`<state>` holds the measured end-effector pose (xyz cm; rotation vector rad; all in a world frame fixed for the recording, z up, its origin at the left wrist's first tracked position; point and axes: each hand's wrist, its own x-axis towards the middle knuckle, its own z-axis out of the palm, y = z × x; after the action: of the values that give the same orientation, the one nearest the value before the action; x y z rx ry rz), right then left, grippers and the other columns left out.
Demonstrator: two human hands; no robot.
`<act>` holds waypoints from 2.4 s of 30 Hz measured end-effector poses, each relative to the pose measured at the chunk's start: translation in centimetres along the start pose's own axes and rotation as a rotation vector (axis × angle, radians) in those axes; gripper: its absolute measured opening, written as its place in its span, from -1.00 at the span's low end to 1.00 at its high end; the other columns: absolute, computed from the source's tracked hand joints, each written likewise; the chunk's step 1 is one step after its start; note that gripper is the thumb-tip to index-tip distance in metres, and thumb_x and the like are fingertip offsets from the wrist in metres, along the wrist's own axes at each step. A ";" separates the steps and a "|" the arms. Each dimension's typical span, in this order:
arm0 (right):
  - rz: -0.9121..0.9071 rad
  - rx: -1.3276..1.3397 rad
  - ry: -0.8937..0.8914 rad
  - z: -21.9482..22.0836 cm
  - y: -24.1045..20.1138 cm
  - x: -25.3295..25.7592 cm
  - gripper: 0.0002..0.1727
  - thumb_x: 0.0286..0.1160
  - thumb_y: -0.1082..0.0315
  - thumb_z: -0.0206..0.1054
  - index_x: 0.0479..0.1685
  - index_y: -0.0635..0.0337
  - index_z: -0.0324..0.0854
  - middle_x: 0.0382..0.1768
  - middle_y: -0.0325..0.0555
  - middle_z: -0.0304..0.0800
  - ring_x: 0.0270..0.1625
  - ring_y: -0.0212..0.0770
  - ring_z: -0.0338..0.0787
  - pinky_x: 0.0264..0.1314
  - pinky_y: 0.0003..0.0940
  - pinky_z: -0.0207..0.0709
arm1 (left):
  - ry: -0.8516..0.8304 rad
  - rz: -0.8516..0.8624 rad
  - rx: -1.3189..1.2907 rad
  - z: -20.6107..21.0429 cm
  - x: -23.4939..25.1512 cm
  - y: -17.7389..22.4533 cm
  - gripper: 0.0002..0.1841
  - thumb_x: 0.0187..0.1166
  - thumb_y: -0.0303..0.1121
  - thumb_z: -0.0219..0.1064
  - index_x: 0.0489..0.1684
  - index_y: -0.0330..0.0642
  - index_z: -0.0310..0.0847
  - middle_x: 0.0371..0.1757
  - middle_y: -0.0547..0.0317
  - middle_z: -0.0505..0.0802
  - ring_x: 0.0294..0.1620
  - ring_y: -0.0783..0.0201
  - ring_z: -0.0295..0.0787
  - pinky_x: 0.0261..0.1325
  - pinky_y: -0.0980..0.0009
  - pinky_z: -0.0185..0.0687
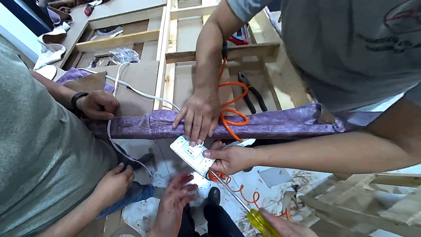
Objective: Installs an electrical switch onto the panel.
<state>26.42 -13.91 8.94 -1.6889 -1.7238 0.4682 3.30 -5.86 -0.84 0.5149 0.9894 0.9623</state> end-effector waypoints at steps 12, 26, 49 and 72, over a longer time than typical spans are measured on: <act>-0.012 -0.047 0.002 -0.2 0.8 1.2 -0.66 0.46 0.35 0.43 0.15 0.32 0.80 -0.06 0.17 0.87 -0.04 -0.06 0.86 0.00 -0.28 0.74 | 0.129 -0.216 0.184 -0.6 -2.4 -2.0 -0.59 0.59 -0.48 0.02 0.36 -0.40 0.53 0.13 -0.10 0.83 -0.01 0.11 0.85 0.04 0.21 0.80; -0.086 -0.240 0.040 3.5 2.5 5.3 -0.64 0.44 0.34 0.36 0.20 0.05 0.86 -0.11 -0.07 0.87 -0.15 -0.16 0.85 -0.28 -0.32 0.70 | 0.164 -0.194 0.264 -0.9 -1.7 -1.3 -0.63 0.61 -0.46 0.02 0.28 -0.39 0.59 0.10 -0.08 0.84 -0.04 0.13 0.86 0.02 0.24 0.81; -0.096 -0.225 0.063 3.4 2.6 5.6 -0.63 0.43 0.35 0.34 0.19 0.02 0.87 -0.13 -0.10 0.86 -0.19 -0.18 0.83 -0.34 -0.32 0.68 | 0.193 -0.167 0.284 -0.3 -1.7 -0.9 -0.64 0.63 -0.46 0.03 0.25 -0.39 0.62 0.07 -0.10 0.86 -0.07 0.13 0.87 0.01 0.24 0.82; -0.178 -0.301 0.054 3.1 -0.7 6.8 -0.64 0.44 0.32 0.34 0.18 -0.05 0.87 -0.10 -0.14 0.87 -0.21 -0.16 0.85 -0.41 -0.30 0.70 | 0.120 -0.057 0.345 1.4 -0.8 -0.2 -0.67 0.62 -0.49 0.06 0.22 -0.37 0.63 0.03 -0.04 0.86 -0.06 0.14 0.86 0.03 0.24 0.80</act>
<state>24.25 -6.76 8.60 -1.7106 -1.9593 0.0828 4.45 -6.55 0.03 0.7177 1.2815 0.7808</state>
